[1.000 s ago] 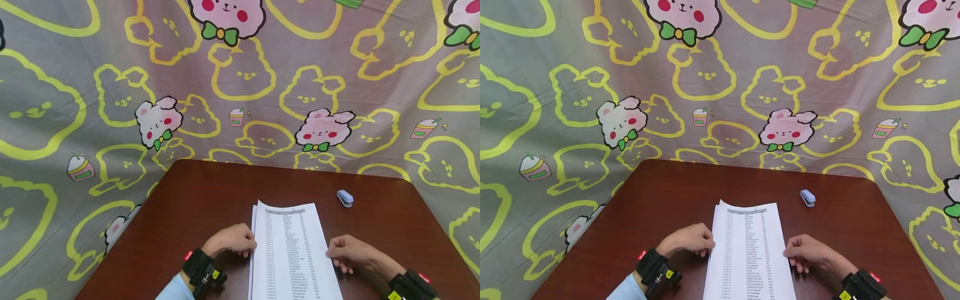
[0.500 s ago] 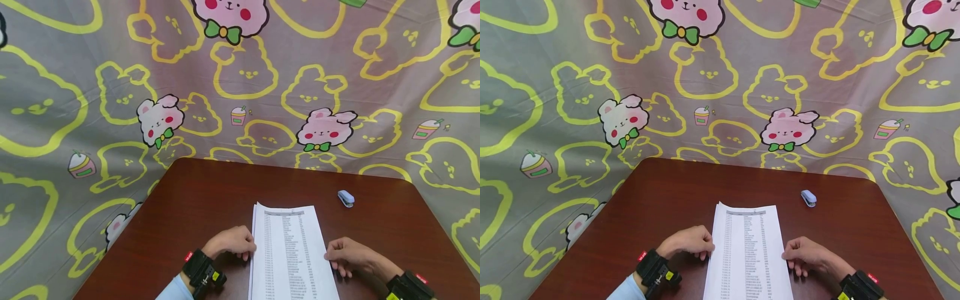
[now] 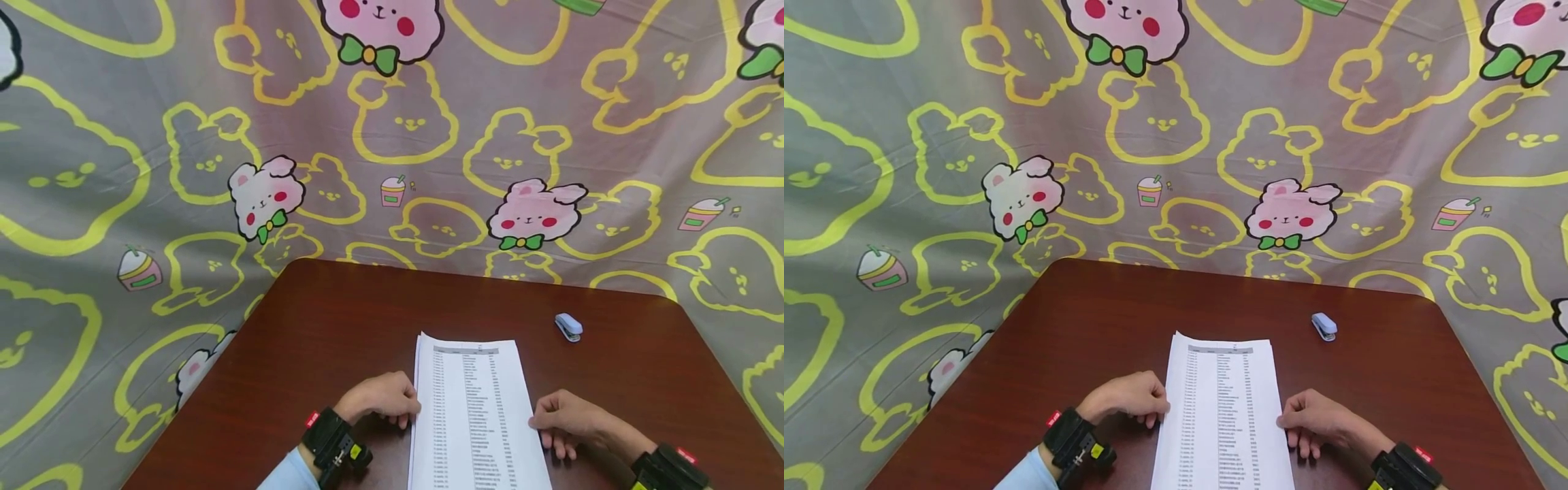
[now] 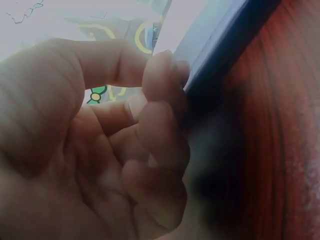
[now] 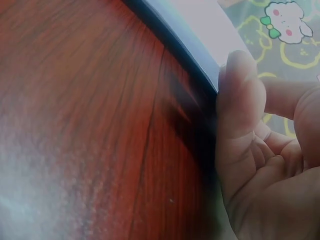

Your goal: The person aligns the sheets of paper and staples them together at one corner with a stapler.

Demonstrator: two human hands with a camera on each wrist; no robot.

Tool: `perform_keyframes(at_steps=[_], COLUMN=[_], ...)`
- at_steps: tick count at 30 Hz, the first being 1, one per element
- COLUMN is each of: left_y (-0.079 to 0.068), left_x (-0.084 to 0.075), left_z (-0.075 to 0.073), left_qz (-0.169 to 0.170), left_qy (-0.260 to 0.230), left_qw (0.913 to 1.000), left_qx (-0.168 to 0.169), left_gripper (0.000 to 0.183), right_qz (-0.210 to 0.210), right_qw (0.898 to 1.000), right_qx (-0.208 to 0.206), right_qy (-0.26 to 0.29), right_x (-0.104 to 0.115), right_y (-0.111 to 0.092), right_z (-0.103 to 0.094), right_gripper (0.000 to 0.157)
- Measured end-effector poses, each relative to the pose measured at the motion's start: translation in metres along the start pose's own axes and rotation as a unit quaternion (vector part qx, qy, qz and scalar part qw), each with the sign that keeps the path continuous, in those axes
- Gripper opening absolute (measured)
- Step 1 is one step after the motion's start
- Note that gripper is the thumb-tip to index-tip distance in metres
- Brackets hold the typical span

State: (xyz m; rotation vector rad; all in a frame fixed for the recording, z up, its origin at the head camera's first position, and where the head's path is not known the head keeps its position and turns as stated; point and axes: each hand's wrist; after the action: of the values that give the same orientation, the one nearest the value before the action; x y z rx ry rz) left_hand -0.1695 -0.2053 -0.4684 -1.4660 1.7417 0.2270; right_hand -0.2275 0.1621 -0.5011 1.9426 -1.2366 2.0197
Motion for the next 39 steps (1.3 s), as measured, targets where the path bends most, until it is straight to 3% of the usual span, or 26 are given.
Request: perform_keyframes(at_steps=[8, 23, 34, 39], left_y=[-0.001, 0.001, 0.000, 0.001], left_x=[0.001, 0.005, 0.011, 0.011], left_z=[0.000, -0.004, -0.014, -0.018], left_qz=[-0.008, -0.017, -0.017, -0.019], left_qy=[-0.006, -0.026, -0.039, -0.027], left_qw=[0.9999, 0.9995, 0.9960, 0.9921], left_qx=[0.004, 0.000, -0.079, -0.121], left_gripper=[0.029, 0.035, 0.035, 0.031], right_qz=[0.013, 0.007, -0.012, -0.024], right_qw=[0.999, 1.000, 0.996, 0.991], right_qx=[-0.019, -0.007, -0.056, -0.096], right_qy=[-0.024, -0.021, -0.066, -0.088], right_x=[0.000, 0.002, 0.010, 0.015], right_y=[-0.001, -0.004, -0.005, -0.002], right_z=[0.001, -0.001, -0.016, -0.026], right_gripper=[0.026, 0.026, 0.030, 0.029])
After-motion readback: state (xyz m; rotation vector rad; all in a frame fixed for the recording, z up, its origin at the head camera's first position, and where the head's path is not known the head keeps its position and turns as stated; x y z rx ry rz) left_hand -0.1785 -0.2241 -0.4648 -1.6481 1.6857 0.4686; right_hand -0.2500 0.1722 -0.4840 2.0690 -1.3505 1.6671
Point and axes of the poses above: each hand's wrist, its own y-axis towards the middle knuckle, its own z-axis out of the palm, x = y × z, and after that the axes turned 3 degrees about -y, right-handed
